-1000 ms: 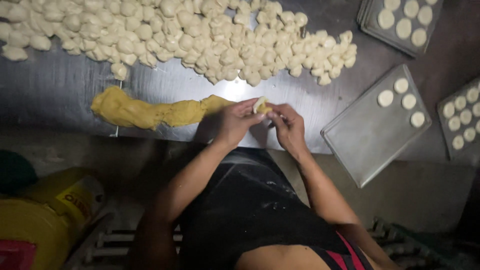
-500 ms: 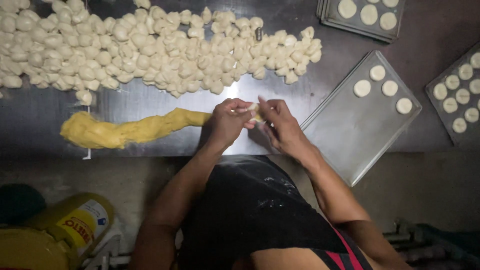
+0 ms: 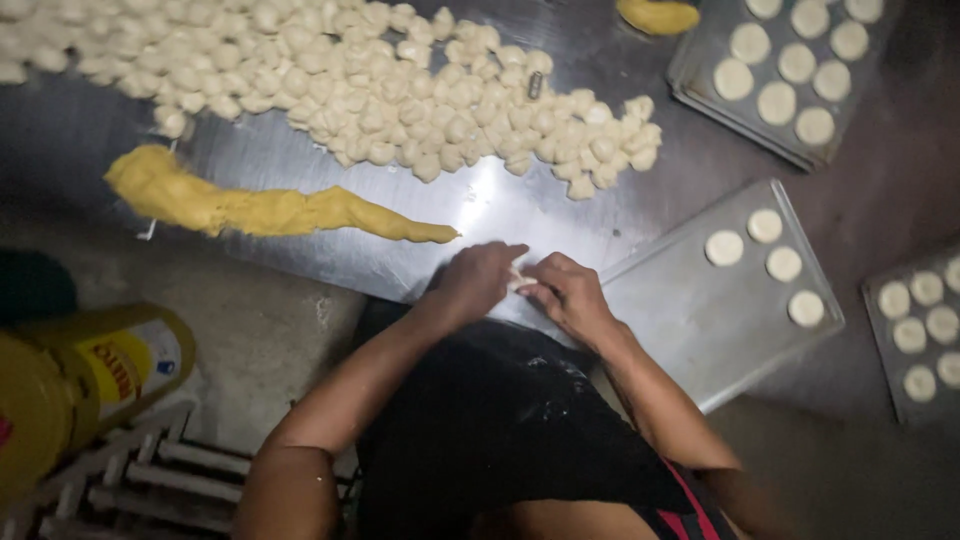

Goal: Applying egg wash to dough rounds on a baking sheet and then portioning and shaping pieces of dough from a long roll.

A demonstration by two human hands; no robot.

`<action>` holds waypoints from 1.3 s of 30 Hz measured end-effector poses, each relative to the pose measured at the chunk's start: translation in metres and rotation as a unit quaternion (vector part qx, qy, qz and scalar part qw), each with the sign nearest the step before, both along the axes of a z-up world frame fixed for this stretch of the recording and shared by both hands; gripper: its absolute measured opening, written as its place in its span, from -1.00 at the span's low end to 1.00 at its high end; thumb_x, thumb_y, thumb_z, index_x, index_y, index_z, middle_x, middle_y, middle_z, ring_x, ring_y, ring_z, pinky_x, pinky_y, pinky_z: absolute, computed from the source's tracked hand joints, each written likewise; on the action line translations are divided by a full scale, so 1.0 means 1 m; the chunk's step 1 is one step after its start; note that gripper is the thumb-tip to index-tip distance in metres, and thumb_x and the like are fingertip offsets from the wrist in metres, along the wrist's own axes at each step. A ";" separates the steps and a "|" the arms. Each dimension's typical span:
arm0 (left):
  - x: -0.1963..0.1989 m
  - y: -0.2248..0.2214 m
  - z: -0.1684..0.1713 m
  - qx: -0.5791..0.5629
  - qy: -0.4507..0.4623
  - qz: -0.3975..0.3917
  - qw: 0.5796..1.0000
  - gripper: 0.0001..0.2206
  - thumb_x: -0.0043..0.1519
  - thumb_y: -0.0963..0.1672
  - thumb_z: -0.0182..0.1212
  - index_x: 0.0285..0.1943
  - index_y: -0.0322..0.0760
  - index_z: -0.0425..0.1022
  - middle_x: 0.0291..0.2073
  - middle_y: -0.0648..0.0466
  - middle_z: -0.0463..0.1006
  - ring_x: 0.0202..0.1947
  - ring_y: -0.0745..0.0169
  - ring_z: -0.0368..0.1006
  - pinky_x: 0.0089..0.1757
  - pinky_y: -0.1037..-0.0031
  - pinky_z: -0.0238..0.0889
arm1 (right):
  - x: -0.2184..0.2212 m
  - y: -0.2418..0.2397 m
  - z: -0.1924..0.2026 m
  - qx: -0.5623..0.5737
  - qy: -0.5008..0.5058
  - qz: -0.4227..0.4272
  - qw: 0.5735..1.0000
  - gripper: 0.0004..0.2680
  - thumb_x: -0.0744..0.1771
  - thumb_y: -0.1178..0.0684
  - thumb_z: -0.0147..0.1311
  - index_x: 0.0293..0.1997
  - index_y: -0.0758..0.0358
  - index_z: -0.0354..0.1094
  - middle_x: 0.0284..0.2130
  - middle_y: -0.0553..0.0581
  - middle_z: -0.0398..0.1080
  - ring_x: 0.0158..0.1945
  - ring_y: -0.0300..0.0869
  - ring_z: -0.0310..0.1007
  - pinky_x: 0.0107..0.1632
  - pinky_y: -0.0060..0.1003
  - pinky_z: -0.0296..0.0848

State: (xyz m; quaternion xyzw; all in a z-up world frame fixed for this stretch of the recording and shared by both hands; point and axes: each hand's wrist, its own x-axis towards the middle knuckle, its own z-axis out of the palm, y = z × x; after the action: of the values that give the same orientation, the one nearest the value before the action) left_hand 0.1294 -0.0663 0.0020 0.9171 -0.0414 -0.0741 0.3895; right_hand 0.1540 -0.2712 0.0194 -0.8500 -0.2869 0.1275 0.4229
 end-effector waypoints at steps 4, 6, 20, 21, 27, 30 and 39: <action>0.009 0.014 0.000 -0.073 0.024 -0.057 0.995 -0.59 0.20 -0.20 0.17 0.29 -0.27 0.46 -0.02 -0.22 0.58 -0.06 -0.22 0.53 -0.06 0.11 0.37 | 0.003 -0.001 -0.034 0.040 0.144 -0.014 0.989 -0.79 0.30 0.18 0.29 0.01 0.28 0.46 -0.36 0.07 0.46 -0.32 -0.20 0.41 -0.22 -0.31 0.43; 0.032 0.041 -0.053 -0.090 0.020 -0.078 0.993 -0.58 0.22 -0.23 0.11 0.31 -0.25 0.45 0.01 -0.23 0.59 -0.03 -0.21 0.54 -0.03 0.12 0.38 | -0.004 0.000 -0.045 0.086 0.213 -0.035 0.973 -0.76 0.31 0.19 0.27 0.07 0.29 0.42 -0.35 0.03 0.44 -0.30 -0.24 0.38 -0.20 -0.36 0.42; 0.133 0.155 -0.027 -0.052 -0.180 0.130 0.974 -0.82 0.11 -0.19 0.41 -0.21 -0.37 0.50 -0.34 -0.15 0.53 -0.28 -0.15 0.51 -0.22 0.17 0.37 | -0.038 0.053 -0.078 -0.006 -0.107 -0.268 0.958 -0.96 0.31 0.24 0.20 -0.22 0.30 0.53 -0.28 0.22 0.53 -0.24 -0.01 0.54 -0.18 -0.23 0.50; 0.117 0.159 -0.026 -0.056 -0.172 0.113 0.977 -0.82 0.11 -0.19 0.41 -0.21 -0.37 0.50 -0.34 -0.15 0.53 -0.28 -0.15 0.51 -0.22 0.17 0.37 | -0.041 0.055 -0.081 -0.011 -0.100 -0.285 0.953 -0.96 0.31 0.24 0.20 -0.22 0.30 0.53 -0.28 0.22 0.53 -0.24 -0.01 0.54 -0.18 -0.23 0.50; 0.028 0.206 -0.027 -0.384 0.020 0.187 0.904 -0.82 0.28 -0.22 0.26 -0.04 -0.30 0.33 0.02 0.10 0.40 -0.06 0.24 0.51 -0.24 0.38 0.57 | -0.022 0.053 -0.079 -0.121 -0.009 -0.333 0.935 -0.86 0.26 0.05 0.33 -0.35 0.30 0.51 -0.36 0.24 0.51 -0.29 0.08 0.54 -0.22 -0.12 0.48; -0.007 0.234 -0.048 -0.475 0.073 0.215 0.850 -0.81 0.35 -0.24 0.23 0.00 -0.28 0.27 0.05 0.06 0.49 0.04 0.24 0.51 -0.11 0.34 0.59 | -0.003 0.052 -0.103 -0.190 -0.007 -0.374 0.908 -0.82 0.38 -0.07 0.24 -0.17 0.24 0.53 -0.21 0.22 0.51 -0.10 0.08 0.51 -0.03 -0.03 0.47; -0.036 0.239 -0.040 -0.480 0.147 0.197 0.842 -0.74 0.26 -0.31 0.28 0.00 -0.29 0.29 -0.18 -0.03 0.52 -0.26 0.17 0.53 -0.28 0.41 0.50 | 0.008 0.073 -0.127 -0.359 -0.101 -0.334 0.866 -0.41 0.43 -0.38 -0.12 0.61 0.11 -0.11 0.56 0.32 -0.25 0.58 0.30 -0.49 0.32 0.63 -0.61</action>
State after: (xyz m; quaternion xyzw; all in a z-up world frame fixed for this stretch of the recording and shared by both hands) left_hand 0.0937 0.1724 -0.0376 0.5831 0.1670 -0.1005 0.7887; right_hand 0.1625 -0.1985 -0.1072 -0.9964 0.0383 -0.0140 0.0744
